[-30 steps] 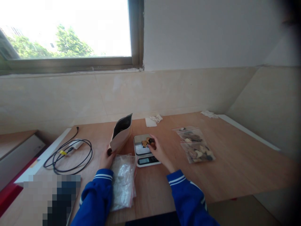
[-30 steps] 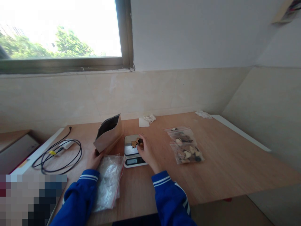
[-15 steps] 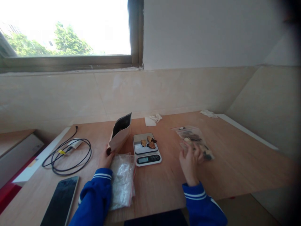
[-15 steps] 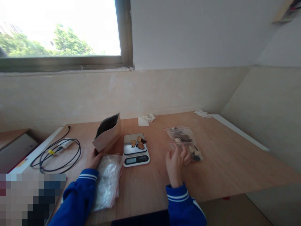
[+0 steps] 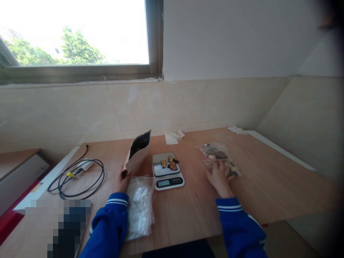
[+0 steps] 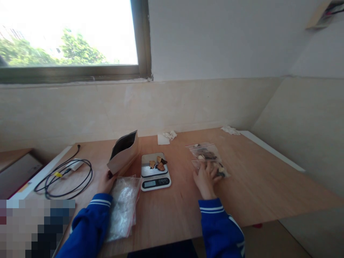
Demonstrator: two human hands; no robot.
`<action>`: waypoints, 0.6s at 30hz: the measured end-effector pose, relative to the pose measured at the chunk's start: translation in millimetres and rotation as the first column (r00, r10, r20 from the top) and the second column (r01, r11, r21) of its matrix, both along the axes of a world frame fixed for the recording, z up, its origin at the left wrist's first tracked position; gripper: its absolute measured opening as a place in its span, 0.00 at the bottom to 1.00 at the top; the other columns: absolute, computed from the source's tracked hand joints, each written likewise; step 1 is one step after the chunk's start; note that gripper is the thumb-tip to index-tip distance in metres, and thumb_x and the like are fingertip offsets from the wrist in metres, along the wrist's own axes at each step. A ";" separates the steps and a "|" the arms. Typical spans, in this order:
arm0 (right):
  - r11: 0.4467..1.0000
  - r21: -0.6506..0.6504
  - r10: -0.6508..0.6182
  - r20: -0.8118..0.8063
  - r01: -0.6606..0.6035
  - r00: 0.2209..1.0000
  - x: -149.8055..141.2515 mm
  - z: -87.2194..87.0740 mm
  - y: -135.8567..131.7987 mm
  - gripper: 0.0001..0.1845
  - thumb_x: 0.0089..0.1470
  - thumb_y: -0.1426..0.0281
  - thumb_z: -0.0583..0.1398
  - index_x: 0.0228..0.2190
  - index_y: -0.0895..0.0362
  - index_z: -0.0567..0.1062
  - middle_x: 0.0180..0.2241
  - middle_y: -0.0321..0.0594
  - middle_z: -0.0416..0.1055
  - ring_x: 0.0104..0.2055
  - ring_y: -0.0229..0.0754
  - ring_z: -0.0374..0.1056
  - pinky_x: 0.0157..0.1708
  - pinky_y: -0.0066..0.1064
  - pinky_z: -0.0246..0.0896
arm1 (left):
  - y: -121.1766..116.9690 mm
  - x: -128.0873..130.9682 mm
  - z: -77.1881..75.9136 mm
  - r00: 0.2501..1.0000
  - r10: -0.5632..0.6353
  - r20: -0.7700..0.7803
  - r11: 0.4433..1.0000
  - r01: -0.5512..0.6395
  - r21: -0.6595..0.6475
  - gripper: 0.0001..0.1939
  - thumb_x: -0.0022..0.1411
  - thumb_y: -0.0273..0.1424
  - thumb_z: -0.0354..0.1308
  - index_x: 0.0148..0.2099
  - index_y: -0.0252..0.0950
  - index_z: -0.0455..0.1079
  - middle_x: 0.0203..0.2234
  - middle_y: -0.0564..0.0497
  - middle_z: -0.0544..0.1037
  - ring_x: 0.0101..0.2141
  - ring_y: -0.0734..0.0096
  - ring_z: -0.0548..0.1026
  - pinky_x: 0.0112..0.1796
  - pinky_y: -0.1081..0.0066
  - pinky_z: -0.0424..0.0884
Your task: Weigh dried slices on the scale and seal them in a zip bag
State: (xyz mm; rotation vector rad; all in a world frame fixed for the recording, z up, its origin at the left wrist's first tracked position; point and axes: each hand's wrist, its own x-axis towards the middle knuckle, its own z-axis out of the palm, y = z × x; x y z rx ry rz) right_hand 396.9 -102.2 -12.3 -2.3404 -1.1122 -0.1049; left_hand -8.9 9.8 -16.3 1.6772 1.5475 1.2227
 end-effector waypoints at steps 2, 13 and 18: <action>0.986 0.159 0.051 0.024 -0.054 0.998 -11.5 17.1 1.9 0.20 0.52 0.67 0.54 0.46 0.57 0.71 0.56 0.57 0.55 0.61 0.69 0.43 0.51 0.68 0.39 | 0.7 -2.2 -2.4 0.999 0.029 -0.036 1.000 -0.028 0.014 0.23 0.48 0.35 0.57 0.47 0.31 0.69 0.37 0.42 0.78 0.41 0.53 0.75 0.46 0.55 0.70; 0.305 0.409 0.895 0.186 -0.860 0.405 -166.0 129.3 -15.5 0.20 0.62 0.70 0.47 0.54 0.53 0.64 0.55 0.43 0.62 0.60 0.45 0.53 0.58 0.44 0.54 | -16.1 4.7 18.4 0.996 -0.010 -0.093 0.993 0.021 0.120 0.25 0.47 0.28 0.51 0.50 0.37 0.71 0.45 0.49 0.77 0.48 0.56 0.72 0.50 0.60 0.67; 0.455 0.328 0.811 0.231 -0.828 0.538 -187.0 125.4 -7.2 0.18 0.61 0.72 0.46 0.46 0.60 0.71 0.38 0.49 0.73 0.46 0.49 0.66 0.49 0.46 0.62 | -16.0 4.3 17.5 0.998 -0.015 -0.064 0.992 0.023 0.126 0.22 0.49 0.30 0.52 0.48 0.36 0.71 0.43 0.47 0.78 0.46 0.56 0.74 0.48 0.59 0.68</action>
